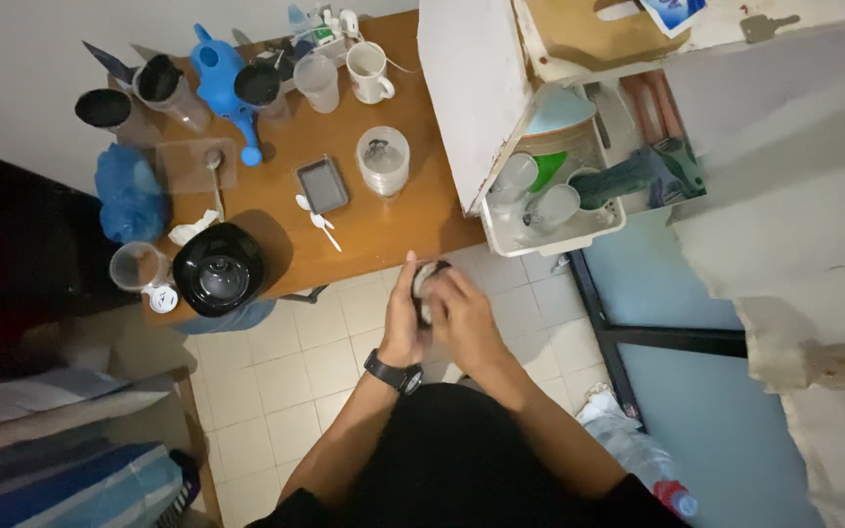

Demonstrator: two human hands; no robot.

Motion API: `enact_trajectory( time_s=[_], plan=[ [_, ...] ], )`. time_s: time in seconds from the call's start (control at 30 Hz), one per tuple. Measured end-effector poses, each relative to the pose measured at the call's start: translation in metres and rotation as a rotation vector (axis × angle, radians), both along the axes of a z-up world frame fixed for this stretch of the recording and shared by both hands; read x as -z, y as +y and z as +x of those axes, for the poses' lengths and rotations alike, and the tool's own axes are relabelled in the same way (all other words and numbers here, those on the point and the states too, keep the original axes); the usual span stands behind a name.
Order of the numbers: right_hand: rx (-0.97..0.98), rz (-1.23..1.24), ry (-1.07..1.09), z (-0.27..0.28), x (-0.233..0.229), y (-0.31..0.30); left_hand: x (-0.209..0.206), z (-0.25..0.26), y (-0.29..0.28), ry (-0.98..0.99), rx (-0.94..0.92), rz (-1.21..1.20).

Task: Cleaning a small black object with a white cloth

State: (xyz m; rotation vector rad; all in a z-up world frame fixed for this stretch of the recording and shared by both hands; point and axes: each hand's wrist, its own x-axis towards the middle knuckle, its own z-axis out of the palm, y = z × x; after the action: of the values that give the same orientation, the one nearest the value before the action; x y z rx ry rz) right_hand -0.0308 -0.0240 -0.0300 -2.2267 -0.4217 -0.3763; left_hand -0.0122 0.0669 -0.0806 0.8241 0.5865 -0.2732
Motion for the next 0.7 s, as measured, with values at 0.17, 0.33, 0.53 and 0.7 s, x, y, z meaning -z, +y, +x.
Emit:
enact_trajectory(
  time_s=[0.17,0.33,0.53,0.7],
  plan=[
    [0.015,-0.074,0.276,0.003,0.019,0.003,-0.026,0.008,0.02,0.051,0.004,0.004],
    [-0.03,0.035,0.194,0.018,0.025,0.02,0.018,0.017,0.025,0.143,-0.047,-0.087],
    [-0.034,-0.22,0.424,0.017,0.002,0.036,-0.017,0.028,0.039,0.167,-0.046,-0.017],
    [0.062,0.018,0.022,0.03,0.022,0.048,-0.031,0.027,0.046,0.144,0.001,-0.014]
  ],
)
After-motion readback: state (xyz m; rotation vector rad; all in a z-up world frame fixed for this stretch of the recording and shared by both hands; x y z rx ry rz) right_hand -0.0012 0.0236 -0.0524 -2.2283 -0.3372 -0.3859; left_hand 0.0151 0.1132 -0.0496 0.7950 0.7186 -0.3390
